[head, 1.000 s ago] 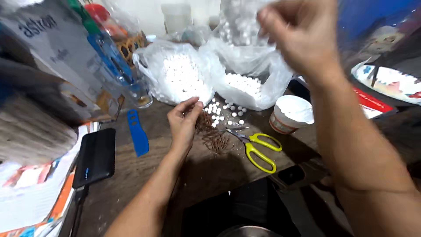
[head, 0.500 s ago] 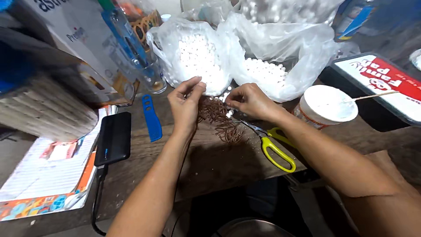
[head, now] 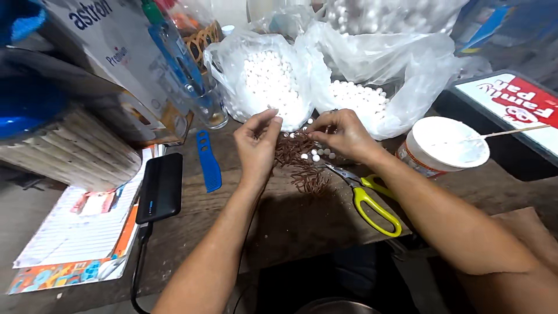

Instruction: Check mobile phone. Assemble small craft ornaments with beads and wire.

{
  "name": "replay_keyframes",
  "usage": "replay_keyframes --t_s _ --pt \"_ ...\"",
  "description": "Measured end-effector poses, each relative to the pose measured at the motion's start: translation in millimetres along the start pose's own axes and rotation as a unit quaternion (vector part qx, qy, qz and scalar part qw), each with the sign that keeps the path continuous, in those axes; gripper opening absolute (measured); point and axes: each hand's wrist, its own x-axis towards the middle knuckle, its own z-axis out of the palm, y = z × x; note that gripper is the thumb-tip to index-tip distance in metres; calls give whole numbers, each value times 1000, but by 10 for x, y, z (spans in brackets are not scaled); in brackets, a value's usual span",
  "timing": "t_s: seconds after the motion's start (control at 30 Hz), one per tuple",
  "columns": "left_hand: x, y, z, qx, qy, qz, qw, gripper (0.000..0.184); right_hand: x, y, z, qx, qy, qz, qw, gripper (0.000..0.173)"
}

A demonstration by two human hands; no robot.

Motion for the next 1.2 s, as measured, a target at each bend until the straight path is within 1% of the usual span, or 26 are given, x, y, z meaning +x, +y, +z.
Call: replay_keyframes --t_s 0.07,0.17,0.27,0.33,0.37,0.5,0.57,0.63,0.73,0.87,0.93,1.07,1.2 --pt "-24 -3 2 7 -5 7 1000 19 -8 11 -18 67 27 32 997 7" --pt "-63 -11 -34 27 -27 14 999 21 -25 -21 -24 174 38 85 980 2" --pt "-62 -28 -30 27 -22 17 999 20 -39 -59 -23 257 49 116 958 8" --pt "-73 -29 -11 21 -26 15 999 20 -46 -65 -21 283 54 121 950 11" --pt "-79 -18 -7 18 -40 12 999 20 -47 -69 -23 291 57 122 947 11" --pt "-92 39 -6 47 -134 -5 990 26 -46 -74 -12 302 66 113 944 11" --pt "-94 -2 -3 79 -152 3 985 20 -47 -66 -10 302 70 106 945 11" --pt "-81 -31 -18 118 -154 12 981 11 -43 -58 -16 302 80 103 944 11" --pt "-86 -29 -6 133 -125 42 982 9 -40 -56 -10 301 101 96 943 10" --pt "-158 -51 74 46 -102 84 990 12 -90 -141 60 247 115 52 961 9" --pt "-195 -36 113 0 -95 68 993 15 -119 -215 92 217 122 46 967 7" --pt "-227 -50 168 -73 -67 -10 995 17 -139 -245 158 177 135 25 975 2" --pt "-201 -105 144 -106 -49 -76 990 16 -151 -235 151 152 83 -16 985 16"
